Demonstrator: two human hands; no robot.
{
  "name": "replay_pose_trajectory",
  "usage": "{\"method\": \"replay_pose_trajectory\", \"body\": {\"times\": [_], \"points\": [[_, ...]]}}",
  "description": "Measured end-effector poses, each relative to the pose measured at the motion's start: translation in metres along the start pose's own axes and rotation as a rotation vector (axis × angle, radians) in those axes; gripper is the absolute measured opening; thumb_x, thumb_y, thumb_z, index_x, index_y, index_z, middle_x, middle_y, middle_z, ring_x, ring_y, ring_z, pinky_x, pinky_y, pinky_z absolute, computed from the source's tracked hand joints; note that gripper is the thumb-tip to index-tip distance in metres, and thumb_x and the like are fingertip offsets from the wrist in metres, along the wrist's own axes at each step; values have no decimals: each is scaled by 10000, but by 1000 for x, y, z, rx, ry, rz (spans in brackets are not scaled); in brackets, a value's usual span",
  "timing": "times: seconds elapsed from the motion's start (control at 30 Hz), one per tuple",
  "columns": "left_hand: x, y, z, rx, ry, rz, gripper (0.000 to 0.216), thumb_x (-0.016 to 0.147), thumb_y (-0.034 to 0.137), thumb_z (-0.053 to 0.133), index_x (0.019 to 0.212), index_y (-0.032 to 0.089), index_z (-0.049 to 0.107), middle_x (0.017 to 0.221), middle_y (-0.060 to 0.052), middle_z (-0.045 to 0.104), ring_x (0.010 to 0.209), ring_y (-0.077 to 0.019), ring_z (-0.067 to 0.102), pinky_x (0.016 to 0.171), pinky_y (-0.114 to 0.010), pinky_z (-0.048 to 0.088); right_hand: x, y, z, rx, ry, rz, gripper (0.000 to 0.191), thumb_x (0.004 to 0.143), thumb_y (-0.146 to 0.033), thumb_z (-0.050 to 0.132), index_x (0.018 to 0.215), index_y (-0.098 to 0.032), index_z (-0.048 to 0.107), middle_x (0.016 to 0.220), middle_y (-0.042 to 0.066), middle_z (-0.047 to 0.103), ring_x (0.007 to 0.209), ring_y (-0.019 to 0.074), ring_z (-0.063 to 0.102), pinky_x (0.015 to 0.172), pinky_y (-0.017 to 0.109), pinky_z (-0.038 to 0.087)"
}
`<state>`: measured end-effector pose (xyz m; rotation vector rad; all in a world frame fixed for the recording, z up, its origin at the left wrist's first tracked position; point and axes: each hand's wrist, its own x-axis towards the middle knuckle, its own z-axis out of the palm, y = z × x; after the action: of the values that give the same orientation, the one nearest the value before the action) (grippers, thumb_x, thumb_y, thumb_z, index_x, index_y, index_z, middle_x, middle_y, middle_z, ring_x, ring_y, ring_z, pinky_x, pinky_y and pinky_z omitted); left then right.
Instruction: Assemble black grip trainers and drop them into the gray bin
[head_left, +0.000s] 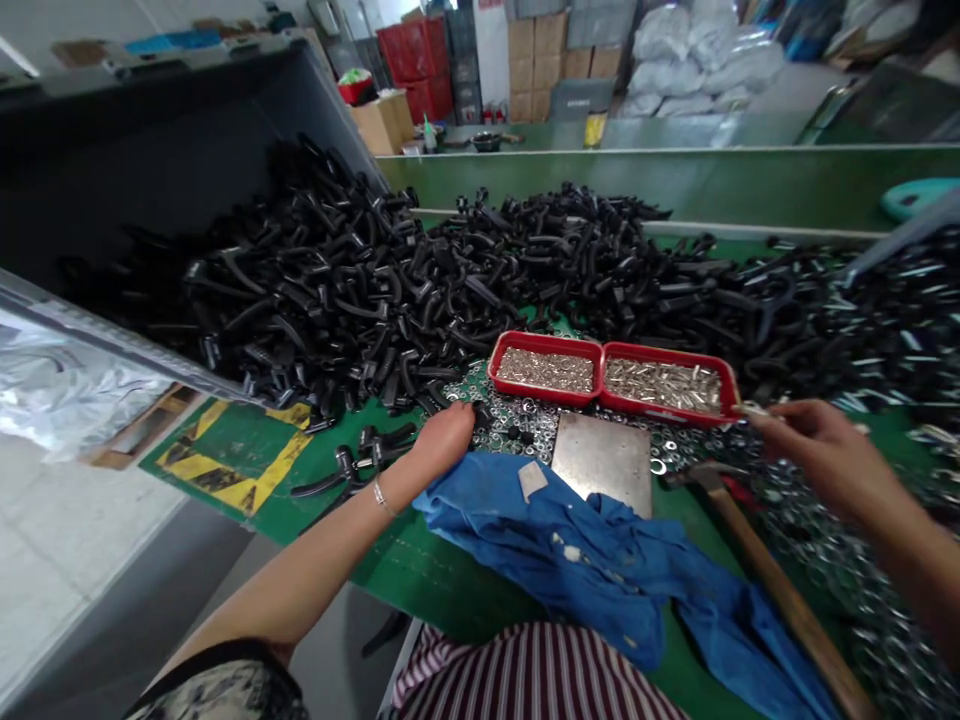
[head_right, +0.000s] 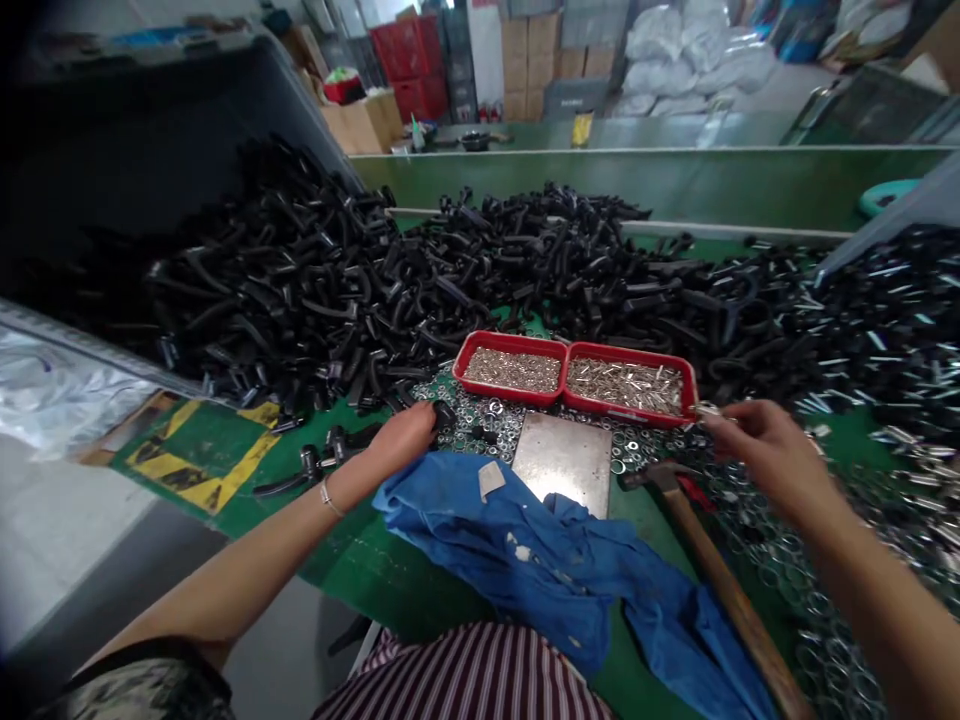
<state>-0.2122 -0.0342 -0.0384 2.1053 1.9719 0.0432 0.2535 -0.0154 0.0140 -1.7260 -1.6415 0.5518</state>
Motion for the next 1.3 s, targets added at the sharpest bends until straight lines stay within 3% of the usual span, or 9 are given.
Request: {"method": "replay_pose_trajectory", "body": {"times": [0.13, 0.23, 0.33, 0.53, 0.7, 0.83, 0.97, 1.17, 1.3], "points": [[-1, -5, -2, -173, 119, 47, 122, 852, 254, 615, 893, 142, 642, 992, -154, 662, 947, -272, 661, 859, -347, 502, -4, -18, 35, 124, -267, 52, 357, 859, -571, 625, 927, -222, 599, 610, -9, 610, 524, 156, 578, 500, 288, 457], [-9, 3, -6, -619, 145, -64, 275, 824, 408, 669, 928, 154, 648, 849, -93, 701, 778, -235, 684, 748, -324, 527, -13, -26, 53, 294, -422, 124, 351, 836, -555, 650, 879, -224, 541, 665, -23, 621, 500, 128, 546, 449, 256, 447], [-19, 36, -9, -1051, 28, -133, 381, 783, 457, 717, 993, 149, 639, 722, -42, 707, 631, -194, 678, 663, -300, 531, -23, -30, 64, 489, -470, 188, 347, 826, -516, 686, 905, -221, 523, 794, 6, 671, 562, 128, 581, 477, 254, 476], [-17, 127, 7, -1390, -193, 42, 353, 811, 379, 710, 1040, 114, 663, 705, -47, 691, 635, -148, 664, 664, -271, 530, -51, -46, 73, 895, -559, 309, 314, 856, -375, 712, 1084, -238, 544, 897, -6, 660, 643, 101, 581, 630, 256, 486], [-12, 163, 24, -1458, -300, 42, 313, 798, 334, 720, 1012, 110, 678, 652, -18, 662, 590, -121, 634, 625, -238, 518, -74, -58, 77, 1109, -608, 441, 236, 891, -394, 665, 1046, -260, 548, 833, -23, 618, 683, 126, 578, 635, 275, 485], [-17, 171, 28, -1536, -375, 20, 327, 783, 371, 736, 986, 119, 689, 682, -18, 673, 591, -117, 632, 632, -239, 530, -80, -60, 83, 1075, -535, 367, 223, 869, -372, 706, 946, -253, 534, 756, -50, 621, 681, 120, 605, 677, 264, 483], [-22, 170, 28, -1570, -410, 26, 364, 768, 416, 749, 966, 115, 699, 726, -41, 692, 599, -119, 629, 624, -243, 529, -80, -58, 88, 974, -579, 346, 284, 823, -383, 755, 963, -227, 564, 744, -25, 676, 731, 143, 656, 731, 276, 494], [-29, 168, 28, -1538, -380, 14, 404, 757, 432, 757, 986, 103, 709, 665, -27, 671, 582, -126, 620, 630, -253, 520, -79, -45, 95, 1106, -674, 467, 263, 813, -348, 765, 974, -196, 624, 802, -12, 681, 707, 119, 657, 717, 262, 533], [-33, 167, 36, -1284, -257, 71, 366, 811, 434, 699, 1029, 141, 720, 696, -37, 692, 629, -168, 645, 641, -280, 514, -80, -44, 93, 1095, -733, 539, 277, 812, -350, 757, 1003, -190, 636, 958, 33, 698, 787, 135, 677, 794, 289, 555]]}}
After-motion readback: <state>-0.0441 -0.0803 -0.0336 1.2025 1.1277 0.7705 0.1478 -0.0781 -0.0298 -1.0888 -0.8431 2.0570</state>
